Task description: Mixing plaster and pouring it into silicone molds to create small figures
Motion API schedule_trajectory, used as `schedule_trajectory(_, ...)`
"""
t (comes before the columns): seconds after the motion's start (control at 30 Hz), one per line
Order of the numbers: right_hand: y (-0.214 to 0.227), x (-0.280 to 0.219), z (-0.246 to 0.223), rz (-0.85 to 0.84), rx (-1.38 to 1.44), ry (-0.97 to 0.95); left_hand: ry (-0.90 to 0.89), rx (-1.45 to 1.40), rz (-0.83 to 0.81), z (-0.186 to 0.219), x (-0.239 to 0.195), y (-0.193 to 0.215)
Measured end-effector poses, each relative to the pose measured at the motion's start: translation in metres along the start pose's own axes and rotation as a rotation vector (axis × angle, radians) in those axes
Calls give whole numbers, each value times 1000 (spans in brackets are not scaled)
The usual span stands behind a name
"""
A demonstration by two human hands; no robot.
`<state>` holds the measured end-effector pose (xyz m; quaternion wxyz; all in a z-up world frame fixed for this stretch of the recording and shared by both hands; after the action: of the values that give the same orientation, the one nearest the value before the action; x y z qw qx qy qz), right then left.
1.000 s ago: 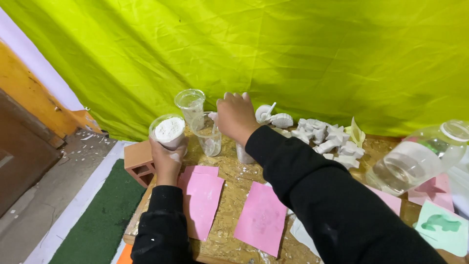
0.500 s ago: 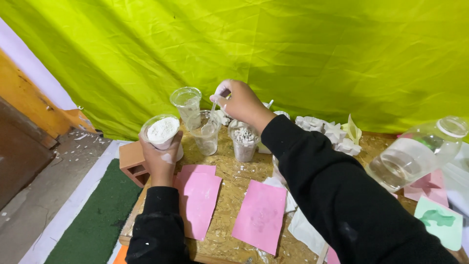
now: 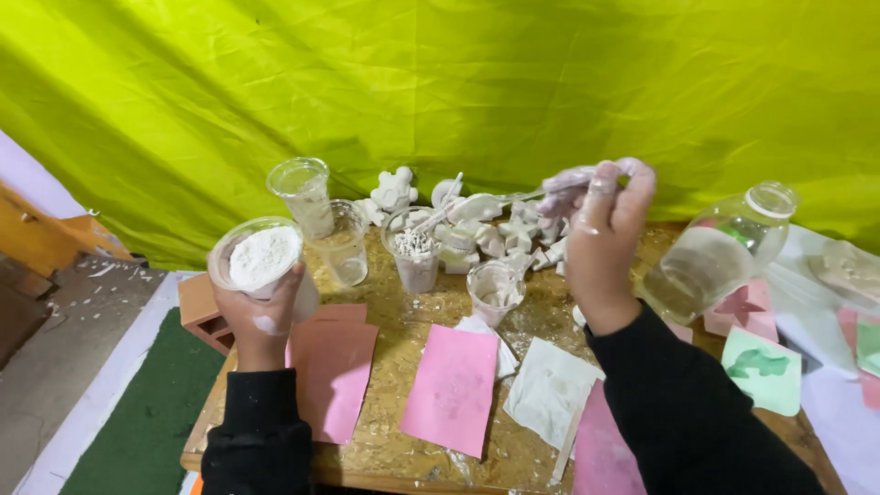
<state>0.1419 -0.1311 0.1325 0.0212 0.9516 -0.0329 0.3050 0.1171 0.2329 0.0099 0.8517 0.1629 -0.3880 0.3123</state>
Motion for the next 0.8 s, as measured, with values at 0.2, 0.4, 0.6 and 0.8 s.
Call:
schedule_trajectory(0.2,54,-32,-25,171,111,166,187,-266,-318,72,-4,-31)
schedule_trajectory(0.4,68,-41,-54,283,-170,311,124,-451,-546,111,-23,-90)
schedule_trajectory(0.6,45,-36,-78,-42,-248,356,89,-501,-709,149,-39,-118)
schedule_trajectory(0.8,23,-40,-50,-183,-410,310,115,-515,-726,138,-50,-121)
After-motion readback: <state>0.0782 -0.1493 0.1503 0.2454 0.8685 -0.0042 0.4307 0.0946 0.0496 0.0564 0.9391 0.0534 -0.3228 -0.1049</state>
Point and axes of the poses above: each hand's wrist, its own x-axis towards the middle knuckle, its own y-axis out of the back of the hand, z = x × y, the point moved 1 cm from there along x, towards the middle knuckle, and after that the axes turned 8 degrees about -z, right-handed, at the moved point
